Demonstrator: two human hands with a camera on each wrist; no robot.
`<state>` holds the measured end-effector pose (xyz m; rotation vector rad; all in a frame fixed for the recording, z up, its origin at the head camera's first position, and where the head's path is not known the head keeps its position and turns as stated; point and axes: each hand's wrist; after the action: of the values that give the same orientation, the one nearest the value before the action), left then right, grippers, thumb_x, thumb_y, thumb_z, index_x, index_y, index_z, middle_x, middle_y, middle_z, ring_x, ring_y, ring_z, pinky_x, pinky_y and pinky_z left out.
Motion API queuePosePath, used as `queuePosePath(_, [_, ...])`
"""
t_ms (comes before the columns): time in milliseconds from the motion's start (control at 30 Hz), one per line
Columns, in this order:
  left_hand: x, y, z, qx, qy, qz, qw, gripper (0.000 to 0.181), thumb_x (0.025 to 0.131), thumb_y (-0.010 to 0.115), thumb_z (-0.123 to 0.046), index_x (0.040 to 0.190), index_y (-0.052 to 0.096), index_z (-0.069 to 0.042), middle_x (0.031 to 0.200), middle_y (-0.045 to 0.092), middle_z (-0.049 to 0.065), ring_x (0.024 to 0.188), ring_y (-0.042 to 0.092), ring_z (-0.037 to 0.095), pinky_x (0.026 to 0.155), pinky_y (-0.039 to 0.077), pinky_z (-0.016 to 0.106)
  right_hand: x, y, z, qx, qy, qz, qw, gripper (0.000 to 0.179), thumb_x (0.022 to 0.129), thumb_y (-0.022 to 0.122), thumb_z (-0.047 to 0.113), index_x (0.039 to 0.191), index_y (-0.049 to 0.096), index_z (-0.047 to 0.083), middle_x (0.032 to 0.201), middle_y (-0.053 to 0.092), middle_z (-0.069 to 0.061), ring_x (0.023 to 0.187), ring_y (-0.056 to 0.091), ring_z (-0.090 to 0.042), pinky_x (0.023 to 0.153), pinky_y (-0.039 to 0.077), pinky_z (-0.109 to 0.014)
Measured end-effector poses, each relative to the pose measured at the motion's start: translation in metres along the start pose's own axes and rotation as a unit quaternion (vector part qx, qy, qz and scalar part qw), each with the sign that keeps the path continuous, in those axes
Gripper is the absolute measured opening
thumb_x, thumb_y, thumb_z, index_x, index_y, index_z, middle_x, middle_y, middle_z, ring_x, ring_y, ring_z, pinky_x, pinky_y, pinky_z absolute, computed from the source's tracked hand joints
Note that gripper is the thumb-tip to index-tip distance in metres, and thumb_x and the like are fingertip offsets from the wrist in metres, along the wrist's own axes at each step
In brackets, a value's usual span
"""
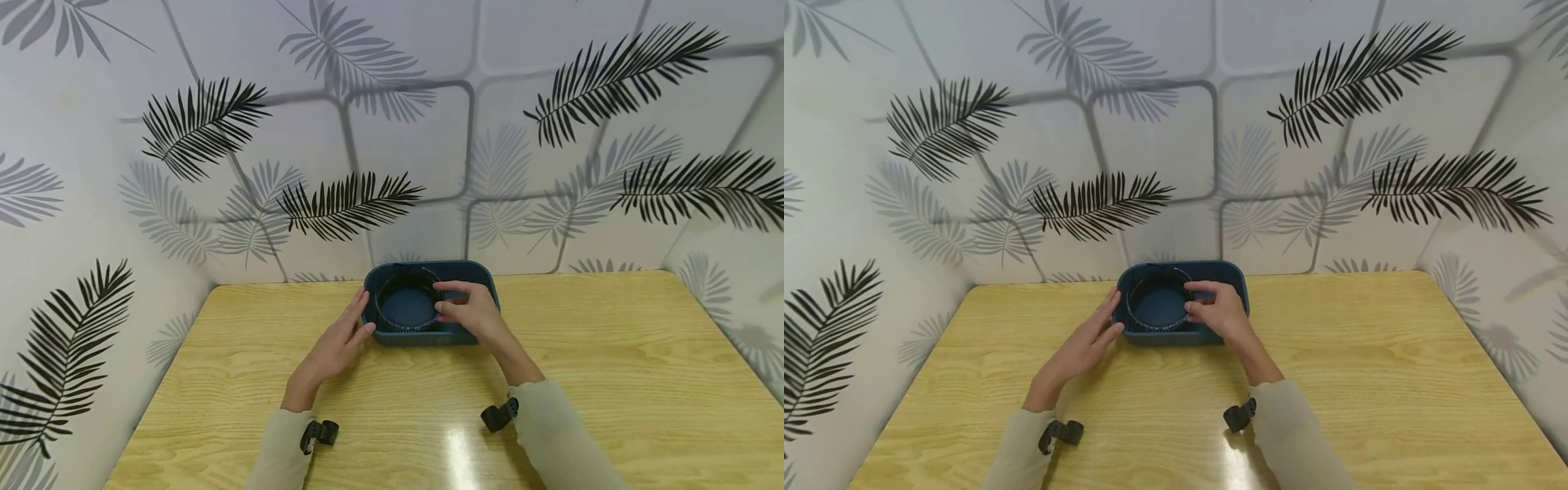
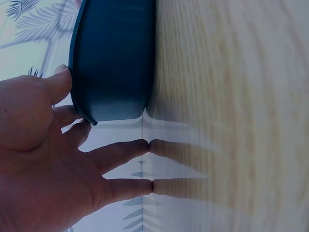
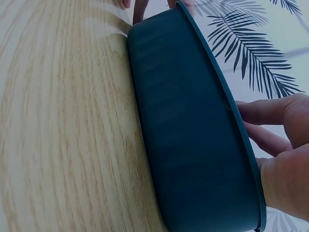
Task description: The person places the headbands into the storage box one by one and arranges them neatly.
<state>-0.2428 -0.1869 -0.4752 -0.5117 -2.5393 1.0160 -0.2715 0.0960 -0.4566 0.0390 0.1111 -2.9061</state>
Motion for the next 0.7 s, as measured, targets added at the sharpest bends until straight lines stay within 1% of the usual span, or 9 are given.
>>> queuePosePath(233, [-0.0011,0.0014,0.0013,0.000,0.002,0.002,1.0000,0.060,0.103,0.043,-0.025,0.152,0.015,-0.005,0.158,0.008,0.010,0.144,0.010,0.026,0.111,0.019,0.050,0.0032,0.0024,-0.0020,-0.013,0.022,-0.001,0.9997,0.041,0.089,0.063,-0.001,0.129,0.057,0.000,0.128,0.049,-0.025,0.085,0.068,-0.028,0.078,0.054,-0.043])
queuePosePath(333, [-0.0006,0.0012,0.0015,-0.001,0.003,0.002,1.0000,0.060,0.103,0.042,-0.026,0.152,0.015,-0.005,0.158,0.008,0.011,0.144,0.010,0.027,0.111,0.018,0.050,0.0054,0.0030,-0.0022,-0.017,0.028,0.000,0.9995,0.040,0.089,0.063,-0.001,0.129,0.058,0.000,0.129,0.049,-0.025,0.084,0.069,-0.028,0.077,0.054,-0.042])
queuePosePath(467, [-0.0002,0.0008,0.0023,0.002,0.000,0.005,1.0000,0.060,0.103,0.041,-0.028,0.152,0.014,-0.006,0.158,0.007,0.010,0.144,0.009,0.025,0.112,0.017,0.049,0.0064,0.0041,-0.0011,-0.024,0.032,0.003,0.9992,0.040,0.089,0.063,-0.002,0.128,0.058,0.000,0.130,0.049,-0.025,0.083,0.069,-0.028,0.076,0.055,-0.040])
queuePosePath(600, [0.0004,0.0011,0.0038,0.006,-0.003,0.006,1.0000,0.060,0.103,0.040,-0.030,0.153,0.013,-0.008,0.159,0.006,0.007,0.144,0.008,0.021,0.113,0.017,0.046,0.0057,0.0048,0.0005,-0.025,0.027,0.003,0.9993,0.042,0.088,0.063,-0.003,0.130,0.056,0.001,0.127,0.049,-0.026,0.085,0.068,-0.029,0.075,0.055,-0.039])
queuePosePath(700, [0.0011,0.0013,0.0043,0.004,-0.003,0.005,1.0000,0.061,0.103,0.040,-0.030,0.153,0.013,-0.009,0.159,0.006,0.006,0.144,0.008,0.021,0.113,0.016,0.046,0.0054,0.0049,0.0008,-0.025,0.013,0.000,0.9996,0.046,0.087,0.063,-0.005,0.132,0.055,0.002,0.125,0.048,-0.026,0.087,0.067,-0.032,0.074,0.056,-0.039])
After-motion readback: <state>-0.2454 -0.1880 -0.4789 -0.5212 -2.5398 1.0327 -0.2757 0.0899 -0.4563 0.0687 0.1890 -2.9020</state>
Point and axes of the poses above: each hand's wrist, its own x-axis towards the middle knuckle, its own y-axis out of the palm, z = x × y
